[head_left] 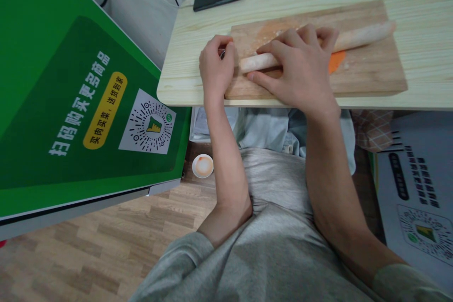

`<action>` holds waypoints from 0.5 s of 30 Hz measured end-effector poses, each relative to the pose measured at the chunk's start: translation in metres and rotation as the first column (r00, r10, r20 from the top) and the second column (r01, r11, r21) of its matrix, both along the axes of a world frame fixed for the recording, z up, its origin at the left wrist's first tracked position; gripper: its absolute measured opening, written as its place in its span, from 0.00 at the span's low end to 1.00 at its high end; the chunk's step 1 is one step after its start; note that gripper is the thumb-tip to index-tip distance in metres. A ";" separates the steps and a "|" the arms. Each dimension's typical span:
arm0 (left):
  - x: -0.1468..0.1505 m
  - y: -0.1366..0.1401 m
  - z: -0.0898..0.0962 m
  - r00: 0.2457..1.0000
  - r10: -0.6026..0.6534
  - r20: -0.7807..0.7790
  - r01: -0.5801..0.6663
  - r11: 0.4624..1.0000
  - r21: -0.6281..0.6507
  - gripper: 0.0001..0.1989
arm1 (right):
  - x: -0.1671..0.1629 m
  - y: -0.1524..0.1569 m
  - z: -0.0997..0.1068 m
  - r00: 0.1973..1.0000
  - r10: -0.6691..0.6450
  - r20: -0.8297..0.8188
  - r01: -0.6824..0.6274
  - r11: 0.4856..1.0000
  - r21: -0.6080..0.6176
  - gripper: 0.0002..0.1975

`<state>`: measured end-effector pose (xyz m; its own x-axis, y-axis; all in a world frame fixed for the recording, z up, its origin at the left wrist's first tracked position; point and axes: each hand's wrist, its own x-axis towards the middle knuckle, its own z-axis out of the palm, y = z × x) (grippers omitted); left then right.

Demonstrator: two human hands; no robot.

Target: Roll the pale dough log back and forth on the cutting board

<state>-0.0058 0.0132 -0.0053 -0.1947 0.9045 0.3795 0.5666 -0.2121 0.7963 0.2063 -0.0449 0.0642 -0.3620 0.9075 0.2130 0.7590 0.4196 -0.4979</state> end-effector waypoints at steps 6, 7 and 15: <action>0.000 -0.002 0.002 1.000 -0.017 0.014 0.017 1.000 -0.004 0.06 | 0.000 0.000 -0.001 1.000 0.006 -0.007 -0.006 1.000 0.015 0.31; 0.001 -0.003 0.003 1.000 -0.024 0.017 0.024 1.000 -0.012 0.06 | 0.000 0.000 -0.001 1.000 0.007 -0.007 -0.007 1.000 0.011 0.33; 0.006 -0.007 0.010 0.999 0.017 0.028 -0.016 0.999 -0.030 0.08 | 0.000 0.000 0.000 1.000 -0.001 -0.013 0.001 1.000 -0.006 0.36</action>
